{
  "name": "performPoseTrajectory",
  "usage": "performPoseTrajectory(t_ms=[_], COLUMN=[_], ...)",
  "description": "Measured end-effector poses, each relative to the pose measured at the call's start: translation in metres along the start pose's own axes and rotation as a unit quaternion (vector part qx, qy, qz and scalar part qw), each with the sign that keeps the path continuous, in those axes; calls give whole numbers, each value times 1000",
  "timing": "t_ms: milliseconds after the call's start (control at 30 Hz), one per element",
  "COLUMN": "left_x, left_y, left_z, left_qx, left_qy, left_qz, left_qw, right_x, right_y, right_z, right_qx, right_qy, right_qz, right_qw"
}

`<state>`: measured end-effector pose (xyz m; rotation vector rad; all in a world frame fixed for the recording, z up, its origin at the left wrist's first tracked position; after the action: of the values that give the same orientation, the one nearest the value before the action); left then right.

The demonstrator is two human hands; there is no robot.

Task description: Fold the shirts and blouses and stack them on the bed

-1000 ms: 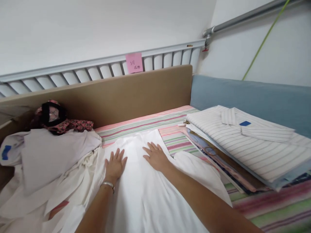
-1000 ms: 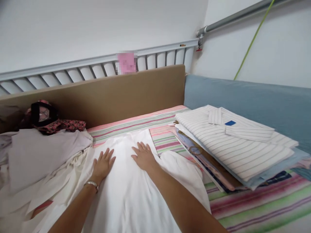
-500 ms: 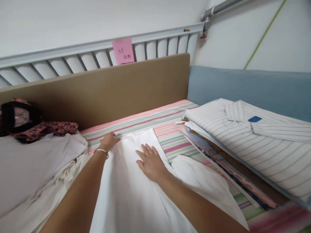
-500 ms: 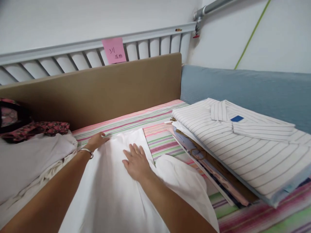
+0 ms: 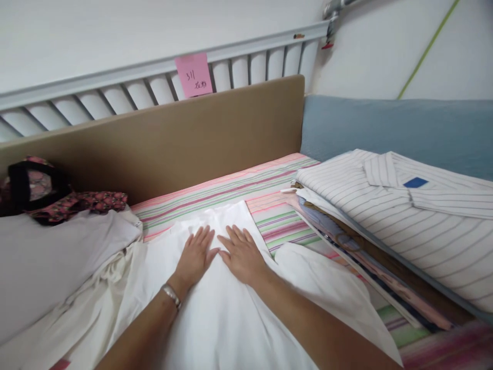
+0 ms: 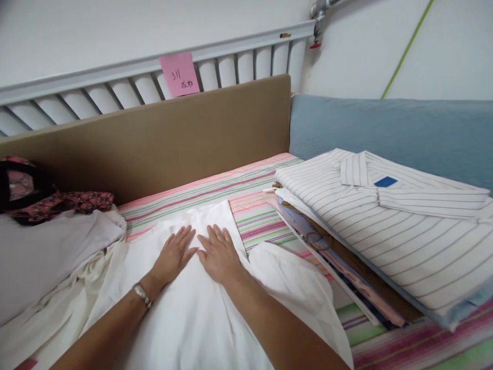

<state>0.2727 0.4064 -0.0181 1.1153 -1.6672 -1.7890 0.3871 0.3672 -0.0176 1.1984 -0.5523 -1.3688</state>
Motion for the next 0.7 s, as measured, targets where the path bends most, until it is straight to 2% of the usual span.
performPoseTrajectory(t_ms=[67, 200, 267, 400, 533, 633, 700], left_x=[-2, -22, -31, -37, -37, -34, -34], left_y=[-7, -13, -17, -19, 2, 29, 36], left_z=[11, 41, 50, 54, 66, 99, 125], left_qx=[-15, -10, 4, 35, 30, 5, -6], left_qy=[54, 138, 157, 175, 201, 275, 336], left_qz=[27, 54, 60, 65, 43, 18, 43], left_qw=[998, 989, 986, 982, 978, 961, 941], right_x=[0, -1, -1, -1, -1, -1, -1], right_y=[0, -2, -3, -4, -4, -5, -5], right_z=[0, 0, -1, 0, -1, -1, -1], right_qx=[5, 9, 11, 24, 31, 28, 24], right_qy=[-2, -6, -4, 4, 5, 1, -3], right_qz=[2, 15, 19, 16, 11, 10, 10], right_qw=[1000, 1000, 1000, 1000, 999, 1000, 1000])
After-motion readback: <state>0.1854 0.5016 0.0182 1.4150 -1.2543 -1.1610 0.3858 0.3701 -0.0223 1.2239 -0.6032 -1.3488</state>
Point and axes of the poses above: each hand's wrist, its own x-axis away from the middle knuckle, its own y-axis out of the back of the hand, z = x × y, the point moved 9 cm from there along -x, towards the middle knuckle, and after that the axes turned 1 degree about -x, right-handed, at the moved point
